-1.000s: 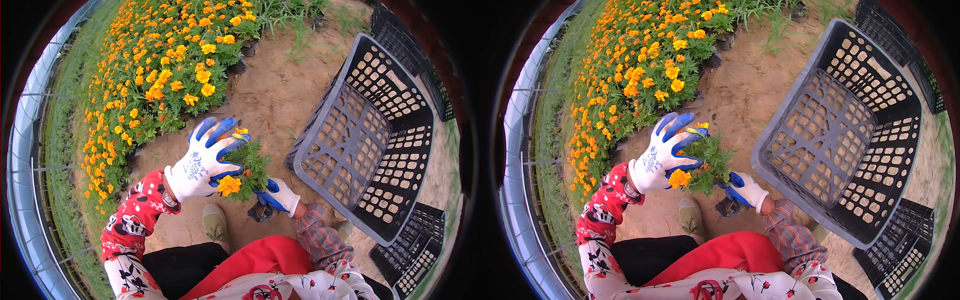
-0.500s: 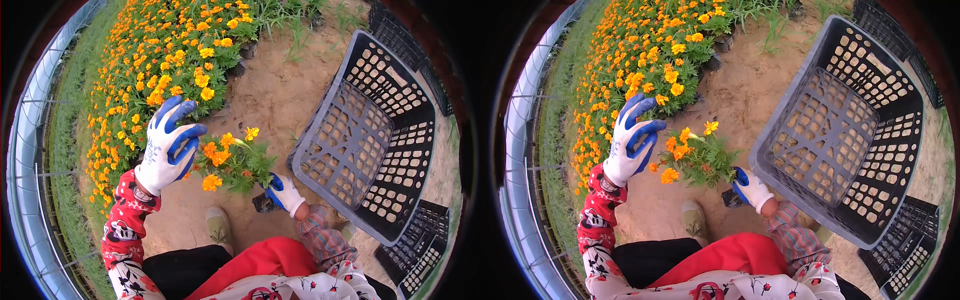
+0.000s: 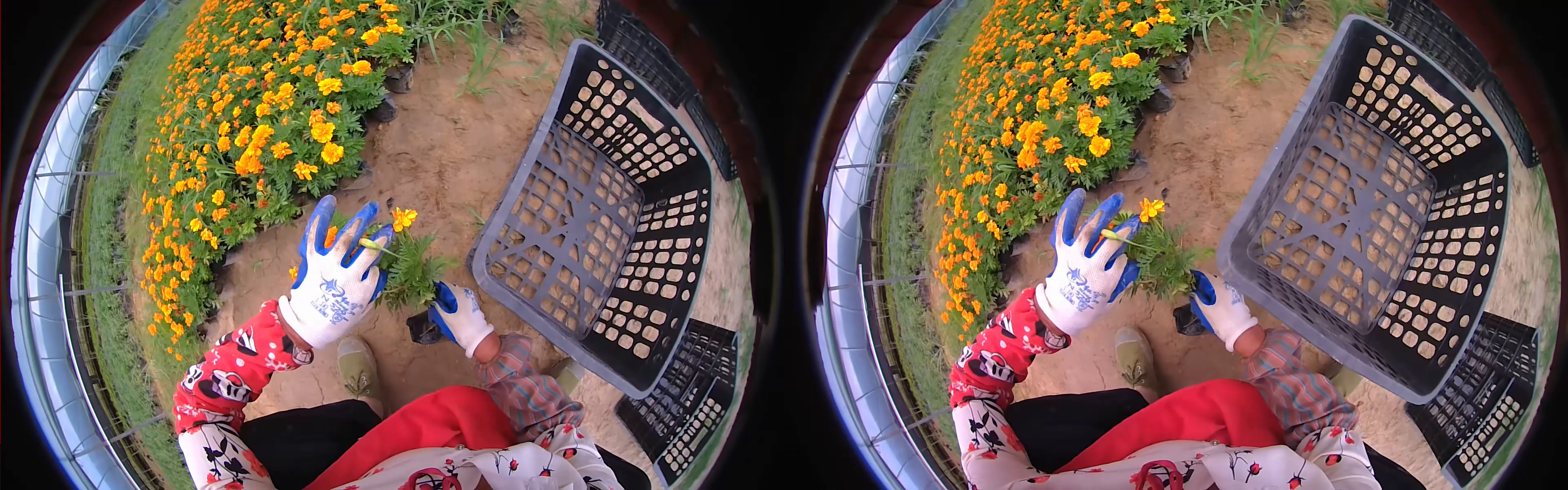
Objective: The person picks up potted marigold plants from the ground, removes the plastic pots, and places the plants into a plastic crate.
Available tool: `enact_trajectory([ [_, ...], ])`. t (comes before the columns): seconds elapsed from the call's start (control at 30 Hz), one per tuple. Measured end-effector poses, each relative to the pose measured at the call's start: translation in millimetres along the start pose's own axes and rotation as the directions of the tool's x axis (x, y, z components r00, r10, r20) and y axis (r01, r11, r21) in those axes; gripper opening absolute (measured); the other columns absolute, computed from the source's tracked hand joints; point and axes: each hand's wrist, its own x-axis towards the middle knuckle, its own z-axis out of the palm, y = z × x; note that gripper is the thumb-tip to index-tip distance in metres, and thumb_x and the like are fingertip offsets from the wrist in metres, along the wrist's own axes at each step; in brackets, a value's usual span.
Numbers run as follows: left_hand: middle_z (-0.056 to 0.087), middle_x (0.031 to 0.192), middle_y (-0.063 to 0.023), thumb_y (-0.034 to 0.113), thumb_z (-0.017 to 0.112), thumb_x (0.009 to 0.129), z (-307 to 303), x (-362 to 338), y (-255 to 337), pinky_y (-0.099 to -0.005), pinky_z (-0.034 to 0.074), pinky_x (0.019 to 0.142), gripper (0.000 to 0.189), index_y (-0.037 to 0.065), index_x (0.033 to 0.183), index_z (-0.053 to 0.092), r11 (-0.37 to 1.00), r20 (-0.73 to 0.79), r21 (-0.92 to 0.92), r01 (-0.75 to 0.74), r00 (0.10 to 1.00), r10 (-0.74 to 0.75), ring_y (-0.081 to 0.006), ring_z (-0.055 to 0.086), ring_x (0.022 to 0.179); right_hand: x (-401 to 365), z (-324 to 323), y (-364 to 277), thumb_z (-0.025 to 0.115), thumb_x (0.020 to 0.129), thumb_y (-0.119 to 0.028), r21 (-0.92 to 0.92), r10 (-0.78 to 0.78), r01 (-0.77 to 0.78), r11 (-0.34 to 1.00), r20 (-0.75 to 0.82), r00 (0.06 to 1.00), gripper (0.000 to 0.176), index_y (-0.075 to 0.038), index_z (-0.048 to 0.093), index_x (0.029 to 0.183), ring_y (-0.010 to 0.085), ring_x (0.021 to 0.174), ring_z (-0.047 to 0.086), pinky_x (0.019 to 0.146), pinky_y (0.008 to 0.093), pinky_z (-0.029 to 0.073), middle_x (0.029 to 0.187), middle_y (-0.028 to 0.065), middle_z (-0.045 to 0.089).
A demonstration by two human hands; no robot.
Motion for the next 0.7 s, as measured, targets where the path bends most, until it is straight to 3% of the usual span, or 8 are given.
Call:
enact_trajectory([
  [0.1, 0.054, 0.115, -0.0084, 0.014, 0.066, 0.060, -22.3, -4.4, -32.5, -0.0600, 0.025, 0.099, 0.021, 0.006, 0.078, 0.062, 0.938, -0.128, 0.320, 0.136, 0.987, -0.099, -0.0314, 0.039, 0.122, 0.1, 6.4, 39.1, 0.058, 0.080, -0.014, 0.039, 0.099, -0.098, 0.994, -0.020, 0.995, 0.032, -0.002, 0.055, 0.110, 0.0354, 0.092, 0.056, 0.080, 0.0382, 0.044, 0.099, 0.0183, 0.061],
  [0.17, 0.051, 0.119, -0.0086, 0.014, 0.067, 0.061, -41.2, -15.4, -52.4, -0.0581, 0.025, 0.098, 0.019, 0.007, 0.078, 0.061, 0.908, -0.062, 0.347, 0.235, 0.972, -0.227, -0.0328, 0.035, 0.124, 2.6, 4.8, 52.9, 0.058, 0.080, -0.014, 0.061, 0.147, -0.145, 0.988, -0.039, 0.988, 0.032, -0.002, 0.055, 0.110, 0.0344, 0.092, 0.057, 0.080, 0.0371, 0.044, 0.099, 0.0179, 0.061],
  [0.23, 0.048, 0.125, -0.0093, 0.016, 0.067, 0.068, -39.5, -29.1, -52.3, -0.0522, 0.026, 0.099, 0.010, 0.011, 0.076, 0.064, 0.916, 0.190, 0.246, 0.318, 0.911, -0.367, -0.0350, 0.035, 0.123, 4.2, 2.9, 51.8, 0.059, 0.080, -0.013, -0.127, -0.059, 0.041, 0.991, -0.134, 0.989, 0.032, -0.002, 0.054, 0.110, 0.0326, 0.094, 0.057, 0.080, 0.0357, 0.044, 0.100, 0.0180, 0.061],
  [0.37, 0.049, 0.124, -0.0109, 0.023, 0.071, 0.070, -27.7, -24.0, -42.7, -0.0456, 0.035, 0.094, 0.018, 0.007, 0.074, 0.065, 0.828, 0.212, -0.369, 0.422, 0.906, -0.366, -0.0338, 0.040, 0.118, 6.8, 0.6, 27.3, 0.059, 0.080, -0.013, -0.101, -0.034, 0.028, 0.995, -0.061, 0.998, 0.030, -0.002, 0.055, 0.107, 0.0345, 0.090, 0.057, 0.078, 0.0379, 0.045, 0.096, 0.0184, 0.061],
  [0.43, 0.051, 0.119, -0.0110, 0.037, 0.072, 0.070, -19.0, -19.3, -34.4, -0.0481, 0.033, 0.093, 0.028, 0.010, 0.068, 0.065, 0.799, 0.200, -0.420, 0.430, 0.903, -0.381, -0.0355, 0.041, 0.116, 4.8, 1.9, 20.3, 0.059, 0.079, -0.013, -0.193, -0.099, 0.075, 0.978, -0.118, 0.988, 0.029, -0.003, 0.056, 0.106, 0.0367, 0.087, 0.055, 0.076, 0.0409, 0.044, 0.093, 0.0186, 0.060],
  [0.5, 0.046, 0.125, -0.0118, 0.042, 0.074, 0.065, -5.6, -22.8, -24.6, -0.0480, 0.031, 0.094, 0.037, 0.010, 0.081, 0.066, 0.845, 0.179, -0.313, 0.433, 0.901, -0.395, -0.0368, 0.037, 0.119, -0.1, -3.8, 0.1, 0.059, 0.079, -0.012, -0.170, -0.041, 0.028, 0.985, -0.070, 0.997, 0.028, -0.003, 0.056, 0.106, 0.0376, 0.087, 0.054, 0.076, 0.0420, 0.043, 0.093, 0.0185, 0.059],
  [0.57, 0.044, 0.127, -0.0120, 0.042, 0.074, 0.065, -3.3, -21.4, -18.5, -0.0490, 0.030, 0.095, 0.041, 0.010, 0.089, 0.065, 0.853, 0.211, -0.278, 0.442, 0.894, -0.394, -0.0372, 0.035, 0.121, -4.2, -1.6, 2.2, 0.058, 0.078, -0.012, -0.146, 0.024, -0.027, 0.989, -0.021, 0.999, 0.028, -0.004, 0.057, 0.105, 0.0384, 0.087, 0.053, 0.075, 0.0430, 0.042, 0.094, 0.0184, 0.058],
  [0.7, 0.043, 0.128, -0.0120, 0.040, 0.074, 0.064, 7.5, -25.3, -18.7, -0.0500, 0.029, 0.096, 0.040, 0.010, 0.090, 0.065, 0.879, 0.201, -0.298, 0.373, 0.924, -0.324, -0.0366, 0.034, 0.122, -14.1, 12.0, 28.1, 0.059, 0.081, -0.030, -0.196, -0.097, 0.084, 0.977, -0.055, 0.994, 0.031, 0.000, 0.060, 0.083, 0.0380, 0.076, 0.057, 0.066, 0.0465, 0.042, 0.076, 0.0218, 0.059],
])
